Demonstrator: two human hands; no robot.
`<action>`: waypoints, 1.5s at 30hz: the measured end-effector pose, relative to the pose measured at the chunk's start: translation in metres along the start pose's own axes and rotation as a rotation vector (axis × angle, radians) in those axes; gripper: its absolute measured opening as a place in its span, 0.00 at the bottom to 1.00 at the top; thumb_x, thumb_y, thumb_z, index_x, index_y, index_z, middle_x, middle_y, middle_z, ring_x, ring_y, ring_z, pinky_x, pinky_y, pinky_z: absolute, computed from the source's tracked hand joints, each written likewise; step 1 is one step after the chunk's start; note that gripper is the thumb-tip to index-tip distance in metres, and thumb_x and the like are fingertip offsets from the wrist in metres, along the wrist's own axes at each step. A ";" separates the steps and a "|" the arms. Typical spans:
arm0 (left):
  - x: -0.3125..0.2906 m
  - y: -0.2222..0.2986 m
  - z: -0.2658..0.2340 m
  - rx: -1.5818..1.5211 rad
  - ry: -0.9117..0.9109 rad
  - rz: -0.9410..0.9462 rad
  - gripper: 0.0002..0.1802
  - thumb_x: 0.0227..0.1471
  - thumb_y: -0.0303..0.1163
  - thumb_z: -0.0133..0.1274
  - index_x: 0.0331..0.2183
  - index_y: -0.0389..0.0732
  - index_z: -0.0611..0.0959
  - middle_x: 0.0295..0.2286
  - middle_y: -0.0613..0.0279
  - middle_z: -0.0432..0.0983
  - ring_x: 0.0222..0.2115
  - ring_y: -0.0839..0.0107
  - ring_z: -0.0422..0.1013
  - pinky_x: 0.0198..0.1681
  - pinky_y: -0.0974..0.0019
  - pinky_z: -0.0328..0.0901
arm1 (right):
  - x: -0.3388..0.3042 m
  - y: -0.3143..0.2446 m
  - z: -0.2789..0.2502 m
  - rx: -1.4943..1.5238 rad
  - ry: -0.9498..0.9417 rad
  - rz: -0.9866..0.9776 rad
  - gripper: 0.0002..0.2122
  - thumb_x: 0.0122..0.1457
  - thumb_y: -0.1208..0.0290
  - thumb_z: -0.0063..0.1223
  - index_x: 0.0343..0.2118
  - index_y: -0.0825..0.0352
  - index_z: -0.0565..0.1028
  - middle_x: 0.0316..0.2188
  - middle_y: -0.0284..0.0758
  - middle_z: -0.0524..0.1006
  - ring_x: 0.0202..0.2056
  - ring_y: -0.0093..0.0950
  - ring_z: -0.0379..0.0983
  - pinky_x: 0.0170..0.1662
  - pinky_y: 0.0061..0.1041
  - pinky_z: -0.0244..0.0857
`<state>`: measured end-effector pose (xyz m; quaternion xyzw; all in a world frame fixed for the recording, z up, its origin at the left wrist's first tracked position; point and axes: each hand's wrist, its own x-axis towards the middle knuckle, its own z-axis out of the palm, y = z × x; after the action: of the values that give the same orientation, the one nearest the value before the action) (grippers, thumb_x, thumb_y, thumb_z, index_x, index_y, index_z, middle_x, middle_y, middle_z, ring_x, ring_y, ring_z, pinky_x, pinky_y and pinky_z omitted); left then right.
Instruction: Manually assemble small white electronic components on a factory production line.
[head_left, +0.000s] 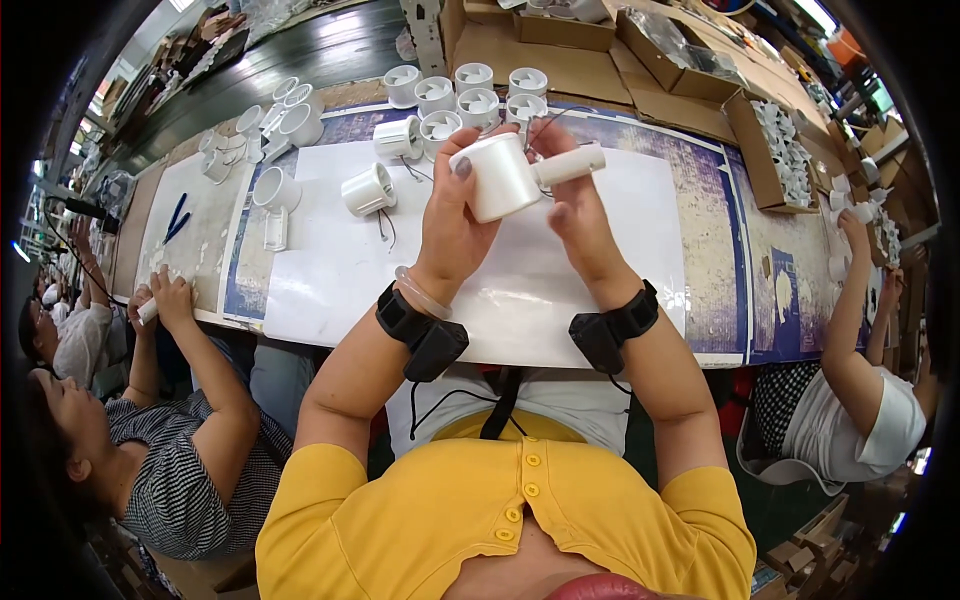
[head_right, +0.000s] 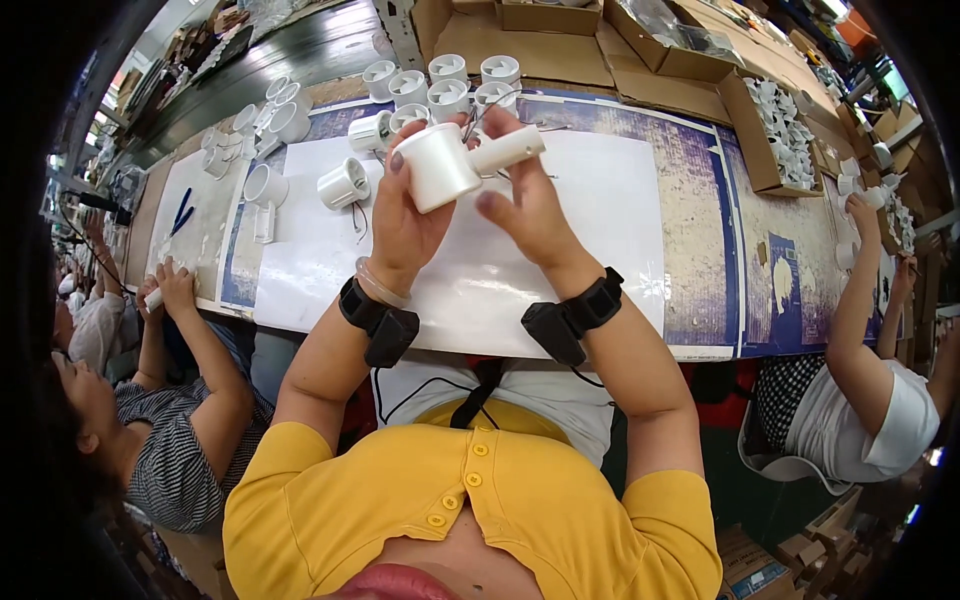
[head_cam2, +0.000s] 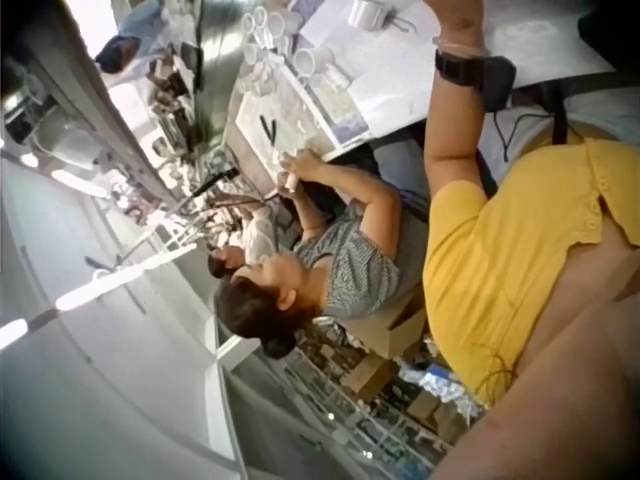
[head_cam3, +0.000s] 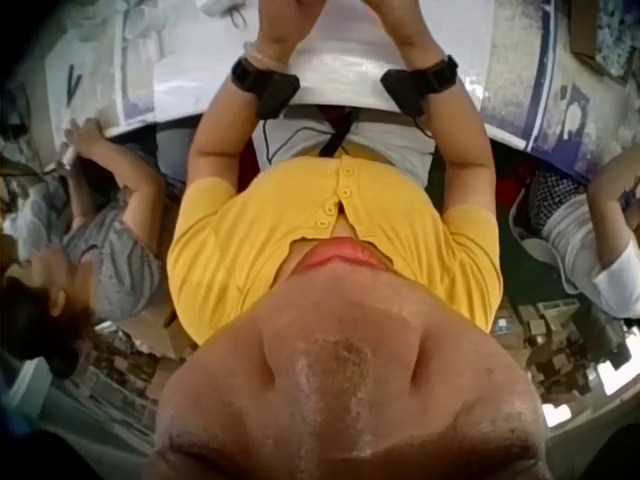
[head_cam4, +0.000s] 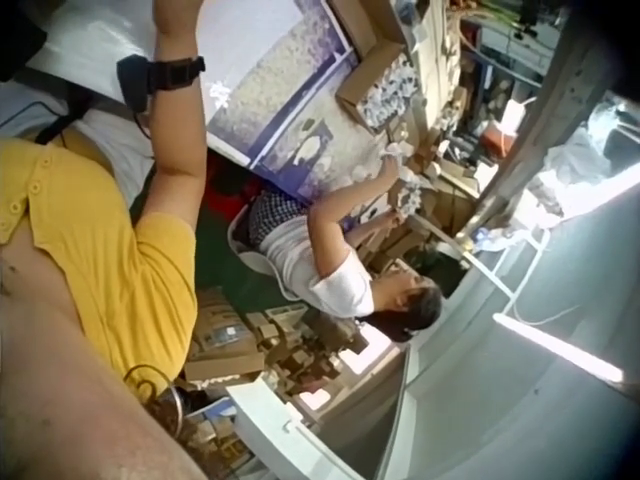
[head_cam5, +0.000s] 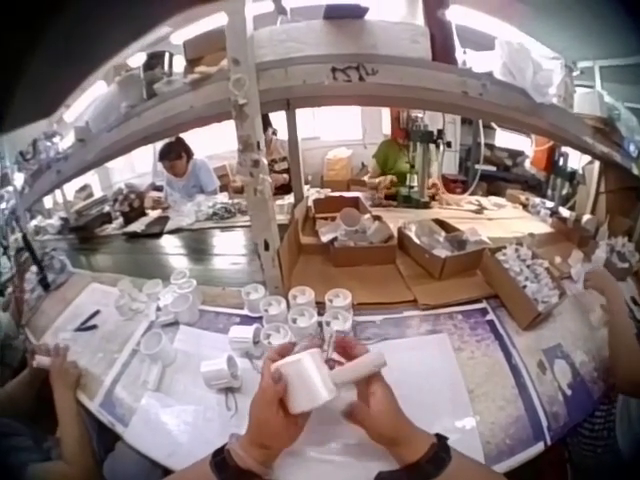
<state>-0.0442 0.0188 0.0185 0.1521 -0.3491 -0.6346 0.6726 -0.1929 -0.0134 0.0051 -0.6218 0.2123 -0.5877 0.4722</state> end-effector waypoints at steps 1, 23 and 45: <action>-0.002 -0.001 -0.002 0.030 -0.035 -0.013 0.27 0.61 0.47 0.39 0.55 0.43 0.57 0.51 0.54 0.61 0.52 0.63 0.62 0.56 0.62 0.58 | -0.001 0.000 0.009 0.015 -0.065 0.031 0.39 0.52 0.49 0.56 0.60 0.68 0.54 0.53 0.38 0.62 0.55 0.30 0.58 0.58 0.29 0.51; -0.007 -0.014 0.009 0.079 -0.022 0.022 0.18 0.62 0.36 0.39 0.51 0.42 0.61 0.49 0.58 0.65 0.50 0.70 0.63 0.53 0.67 0.59 | -0.004 -0.014 0.031 0.397 -0.027 0.199 0.19 0.65 0.66 0.35 0.57 0.65 0.58 0.62 0.38 0.52 0.61 0.28 0.51 0.62 0.29 0.45; -0.008 -0.014 0.013 -0.062 -0.046 -0.038 0.15 0.63 0.36 0.38 0.49 0.43 0.65 0.51 0.59 0.62 0.53 0.70 0.60 0.56 0.66 0.56 | -0.005 -0.009 0.029 0.710 0.114 0.242 0.13 0.67 0.64 0.32 0.50 0.63 0.62 0.56 0.36 0.62 0.54 0.27 0.62 0.57 0.28 0.58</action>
<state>-0.0633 0.0279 0.0164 0.1231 -0.3416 -0.6611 0.6566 -0.1692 0.0045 0.0142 -0.3561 0.0931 -0.5984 0.7117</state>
